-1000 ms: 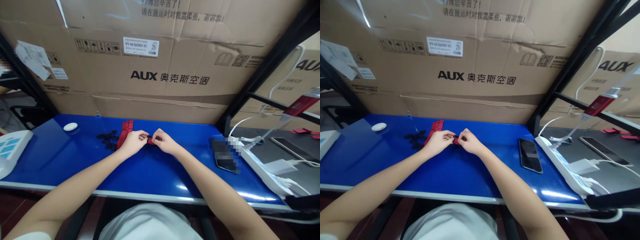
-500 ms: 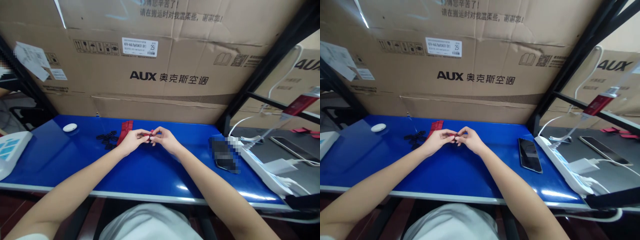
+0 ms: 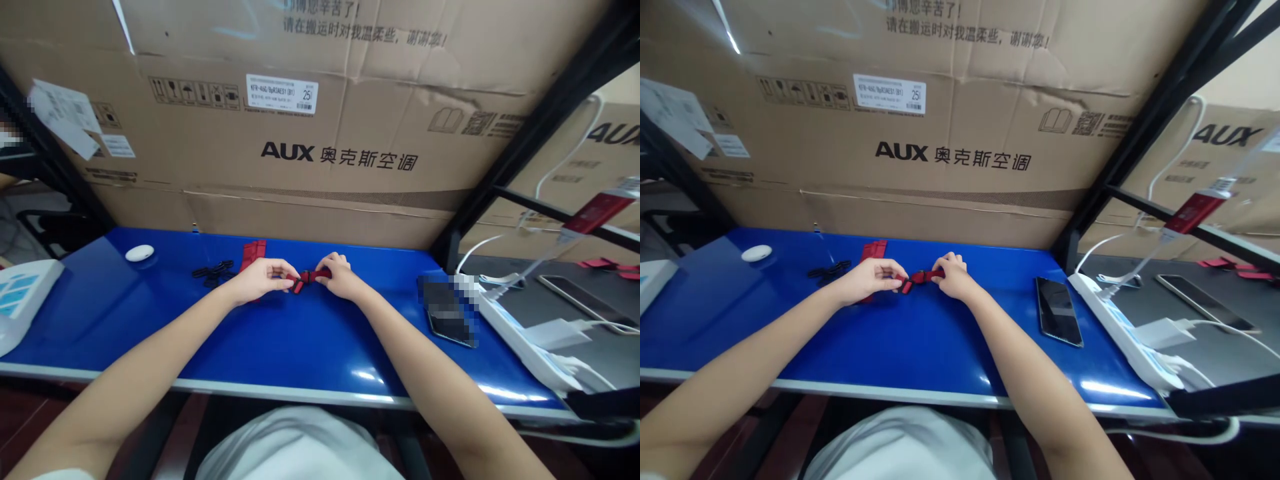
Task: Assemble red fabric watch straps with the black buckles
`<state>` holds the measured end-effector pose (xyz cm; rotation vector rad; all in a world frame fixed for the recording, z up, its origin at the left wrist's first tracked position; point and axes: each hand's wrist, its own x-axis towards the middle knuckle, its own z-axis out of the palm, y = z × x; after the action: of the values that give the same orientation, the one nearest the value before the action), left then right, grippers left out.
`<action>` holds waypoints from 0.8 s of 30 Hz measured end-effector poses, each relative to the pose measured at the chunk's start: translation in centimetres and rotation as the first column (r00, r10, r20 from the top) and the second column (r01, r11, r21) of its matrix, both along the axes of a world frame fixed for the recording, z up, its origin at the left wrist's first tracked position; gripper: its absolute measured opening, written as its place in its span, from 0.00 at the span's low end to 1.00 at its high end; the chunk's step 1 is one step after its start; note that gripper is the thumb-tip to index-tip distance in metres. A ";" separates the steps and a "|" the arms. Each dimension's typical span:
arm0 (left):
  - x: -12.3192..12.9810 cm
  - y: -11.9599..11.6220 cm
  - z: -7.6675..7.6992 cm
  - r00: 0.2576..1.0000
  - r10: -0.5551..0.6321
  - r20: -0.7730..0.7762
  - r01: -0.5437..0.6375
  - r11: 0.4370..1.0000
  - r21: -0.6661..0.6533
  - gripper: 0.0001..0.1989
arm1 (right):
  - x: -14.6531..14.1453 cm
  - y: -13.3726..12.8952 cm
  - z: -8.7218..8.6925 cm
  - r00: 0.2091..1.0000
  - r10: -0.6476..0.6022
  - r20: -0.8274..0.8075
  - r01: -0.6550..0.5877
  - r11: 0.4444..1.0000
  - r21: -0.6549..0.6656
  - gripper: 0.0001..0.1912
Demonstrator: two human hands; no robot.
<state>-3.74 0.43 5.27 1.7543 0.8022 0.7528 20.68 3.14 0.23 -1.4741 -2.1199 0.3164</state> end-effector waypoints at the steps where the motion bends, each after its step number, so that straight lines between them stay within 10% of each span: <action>1: -0.3 0.3 -0.1 0.999 0.036 -0.025 -0.035 0.999 0.031 0.13 | 0.2 0.1 0.1 1.000 -0.026 -0.012 0.026 1.000 -0.002 0.03; 8: -1.5 2.2 -1.7 0.926 0.366 -0.090 -0.315 0.883 0.349 0.06 | 0.5 -0.4 1.5 0.889 -0.082 -0.451 0.001 0.984 -0.177 0.06; 15: 0.9 0.7 -1.3 0.964 0.172 0.201 -0.160 0.984 -0.075 0.16 | -1.6 -2.8 3.8 0.532 0.128 -0.837 -0.552 0.802 -0.228 0.21; 24: 1.7 -0.2 -1.4 0.943 0.164 0.290 -0.121 0.980 -0.159 0.20 | -2.3 -3.2 3.7 0.856 0.288 -0.429 -0.331 0.943 -0.027 0.14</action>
<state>-2.02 0.28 3.91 1.4229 0.7581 1.0102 18.37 -0.03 3.91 -0.9892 -1.9937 0.7967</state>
